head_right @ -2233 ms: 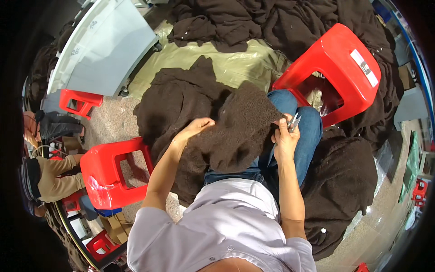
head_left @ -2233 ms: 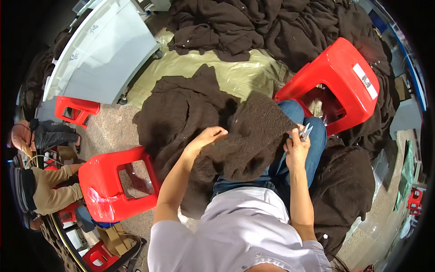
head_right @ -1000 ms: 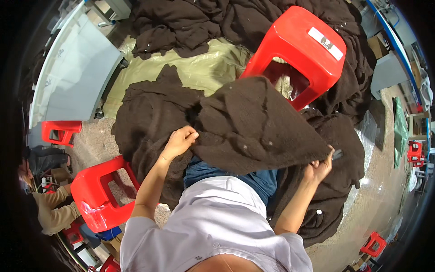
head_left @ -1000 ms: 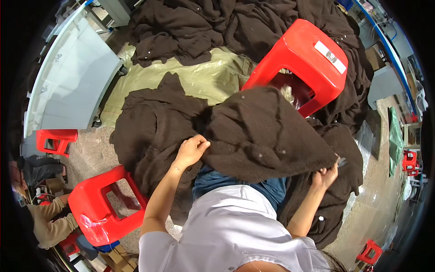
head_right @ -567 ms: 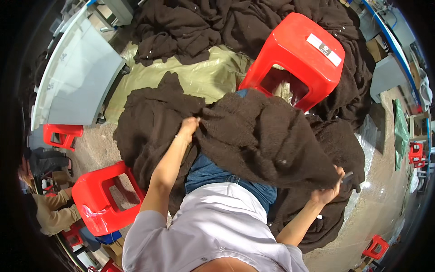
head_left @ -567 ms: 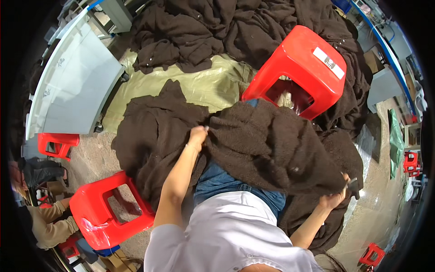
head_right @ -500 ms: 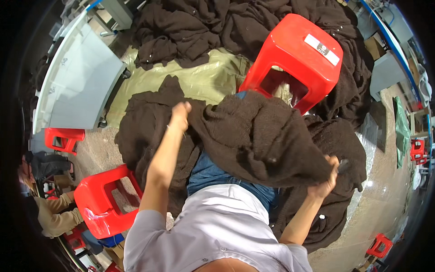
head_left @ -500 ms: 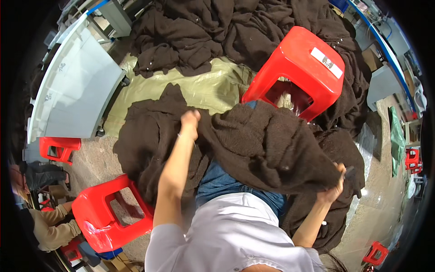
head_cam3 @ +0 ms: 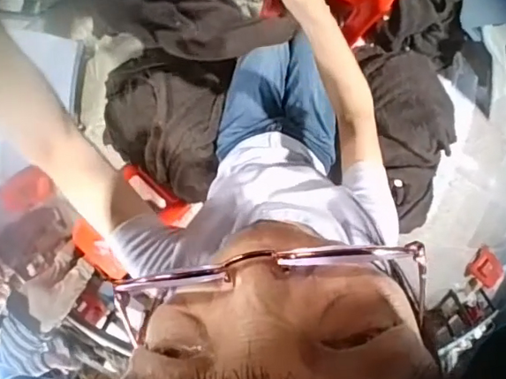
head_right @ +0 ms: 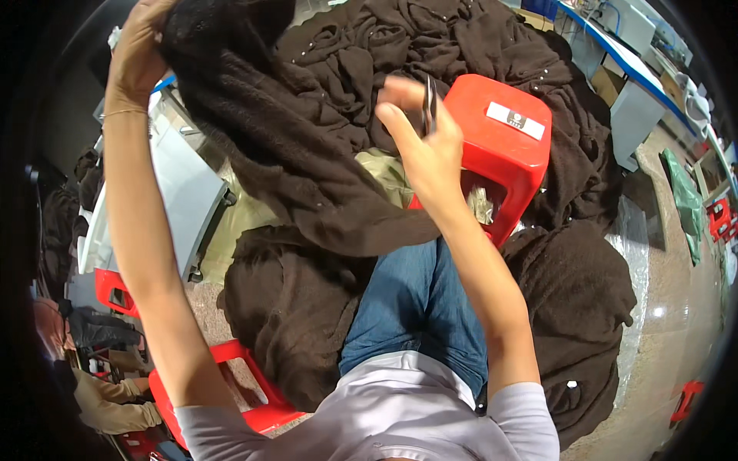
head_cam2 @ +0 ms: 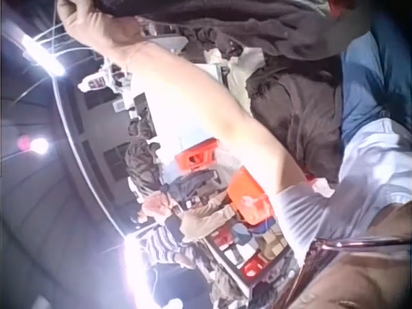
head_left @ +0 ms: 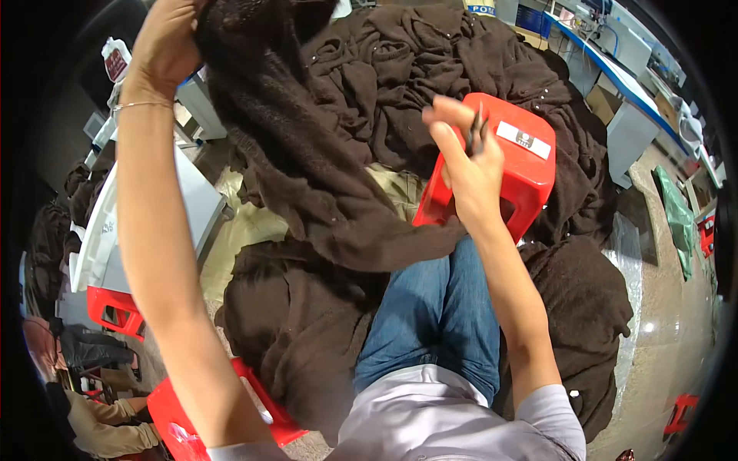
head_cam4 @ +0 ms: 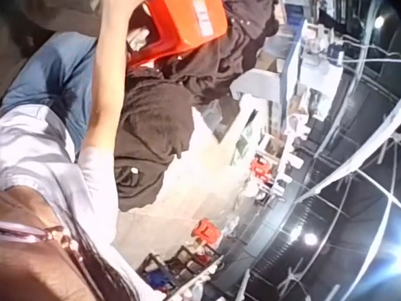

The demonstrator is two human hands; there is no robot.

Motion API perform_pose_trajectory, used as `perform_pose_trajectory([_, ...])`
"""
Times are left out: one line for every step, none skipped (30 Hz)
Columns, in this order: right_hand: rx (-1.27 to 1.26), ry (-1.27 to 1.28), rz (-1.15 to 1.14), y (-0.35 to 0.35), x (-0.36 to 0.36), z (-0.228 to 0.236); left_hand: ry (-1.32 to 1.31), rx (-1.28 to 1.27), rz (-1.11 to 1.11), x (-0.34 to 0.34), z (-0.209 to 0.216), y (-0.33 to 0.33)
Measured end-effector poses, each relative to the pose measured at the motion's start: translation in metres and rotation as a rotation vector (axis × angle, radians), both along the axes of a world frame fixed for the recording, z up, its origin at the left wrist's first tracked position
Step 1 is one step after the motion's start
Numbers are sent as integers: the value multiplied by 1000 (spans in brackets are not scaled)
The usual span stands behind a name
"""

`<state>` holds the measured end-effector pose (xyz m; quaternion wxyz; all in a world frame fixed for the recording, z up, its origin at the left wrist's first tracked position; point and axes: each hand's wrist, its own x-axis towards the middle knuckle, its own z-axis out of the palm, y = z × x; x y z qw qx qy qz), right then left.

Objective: Manually attaching snap buttons onto pieces of brown fabric in an industrial setting.

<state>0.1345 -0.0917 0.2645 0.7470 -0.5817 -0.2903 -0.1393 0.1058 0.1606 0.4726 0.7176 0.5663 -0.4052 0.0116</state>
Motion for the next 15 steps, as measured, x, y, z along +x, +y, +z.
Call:
perform_pose_trajectory([-8,-86,-79,10,16,2,158,-198,-662,23,0,7])
perform_pose_trajectory([-4,-74,-91,15,30,5,159,-191,-675,15,14,15])
perform_pose_trajectory([8,-65,-85,24,36,12,69,212,-73,-16,43,37])
perform_pose_trajectory([-46,-56,-80,36,40,14,-26,590,544,-36,57,53])
perform_pose_trajectory([-38,-129,-61,51,50,9,-26,593,547,-35,57,48])
perform_pose_trajectory([-104,-123,-56,59,52,-2,-1,516,389,-31,56,42])
perform_pose_trajectory([-171,-113,-38,71,48,-9,32,436,244,-26,51,37])
perform_pose_trajectory([-240,-83,-30,73,46,-15,57,346,72,-8,42,26])
perform_pose_trajectory([-240,-34,-13,79,48,-26,82,253,-99,9,33,15])
perform_pose_trajectory([-231,4,33,81,53,-36,109,166,-264,22,29,2])
perform_pose_trajectory([-220,41,89,87,54,-45,135,78,-417,28,26,-3])
perform_pose_trajectory([-220,31,73,93,56,-54,161,-13,-571,31,24,-6])
perform_pose_trajectory([-284,49,-27,98,53,-60,167,-16,-565,34,21,-2])
perform_pose_trajectory([-370,52,-108,98,59,-72,139,11,-554,37,19,1])
perform_pose_trajectory([-456,55,-193,95,66,-88,111,36,-545,41,17,2])
